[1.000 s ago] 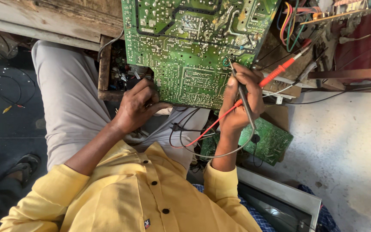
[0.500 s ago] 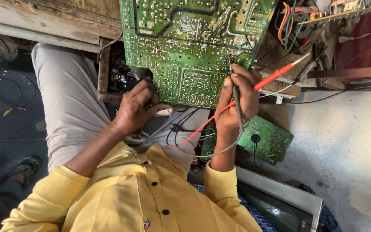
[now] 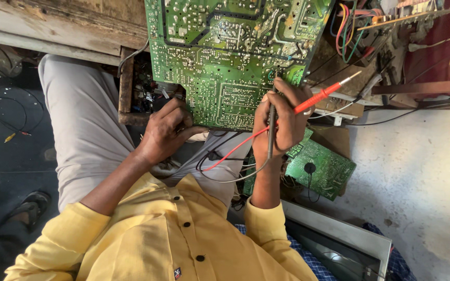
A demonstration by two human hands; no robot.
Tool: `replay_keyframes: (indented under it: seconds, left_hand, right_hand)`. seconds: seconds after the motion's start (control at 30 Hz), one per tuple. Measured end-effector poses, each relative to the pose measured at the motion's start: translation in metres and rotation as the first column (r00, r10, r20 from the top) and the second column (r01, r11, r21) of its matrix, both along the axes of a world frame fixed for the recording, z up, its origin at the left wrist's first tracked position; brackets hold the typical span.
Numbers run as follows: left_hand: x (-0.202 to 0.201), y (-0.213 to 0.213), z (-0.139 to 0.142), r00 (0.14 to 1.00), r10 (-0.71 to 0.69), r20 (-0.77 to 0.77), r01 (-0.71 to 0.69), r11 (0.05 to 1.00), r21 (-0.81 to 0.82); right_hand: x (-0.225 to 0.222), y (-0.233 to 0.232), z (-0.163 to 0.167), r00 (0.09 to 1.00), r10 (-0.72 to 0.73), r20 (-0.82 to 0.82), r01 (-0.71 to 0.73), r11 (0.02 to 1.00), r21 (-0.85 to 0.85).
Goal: The person holds a large green circuit board on their lap and probes its solder joints and components with multimeter test leads, repositioning the board and moving the probes to different points to test the board from a television.
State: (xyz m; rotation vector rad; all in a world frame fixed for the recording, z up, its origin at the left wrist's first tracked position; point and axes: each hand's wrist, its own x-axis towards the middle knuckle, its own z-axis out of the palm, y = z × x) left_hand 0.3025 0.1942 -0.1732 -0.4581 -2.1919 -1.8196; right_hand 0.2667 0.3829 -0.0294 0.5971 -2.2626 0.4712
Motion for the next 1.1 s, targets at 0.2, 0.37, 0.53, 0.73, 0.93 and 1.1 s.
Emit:
replay_keyframes:
  seconds: [0.2, 0.37, 0.53, 0.73, 0.93, 1.1]
  left_hand:
    - [0.002, -0.001, 0.000, 0.999, -0.012, 0.032, 0.011, 1.000, 0.008]
    - [0.001, -0.001, 0.002, 1.000, -0.002, 0.004, 0.002, 1.000, 0.009]
    - [0.001, 0.001, 0.001, 1.000, 0.000, 0.003, 0.000, 1.000, 0.020]
    - [0.000, 0.001, -0.002, 1.000, -0.003, -0.009, 0.003, 1.000, 0.019]
    - [0.002, 0.002, -0.003, 1.000, -0.012, 0.009, 0.012, 1.000, 0.025]
    - [0.001, 0.001, -0.001, 1.000, -0.014, 0.007, 0.013, 0.999, 0.042]
  right_hand:
    - [-0.004, 0.010, -0.009, 0.989, 0.013, 0.147, 0.071, 0.831, -0.552]
    - [-0.021, 0.034, -0.003, 0.975, 0.147, 0.168, 0.008, 0.731, -0.683]
    - [-0.030, 0.036, -0.007, 0.959, 0.228, 0.169, -0.067, 0.761, -0.646]
    - [-0.031, 0.032, -0.008, 0.967, 0.199, 0.162, -0.072, 0.815, -0.576]
    - [-0.032, 0.033, -0.009, 0.974, 0.174, 0.146, -0.063, 0.824, -0.563]
    - [-0.034, 0.033, -0.009, 0.973, 0.174, 0.152, -0.055, 0.813, -0.579]
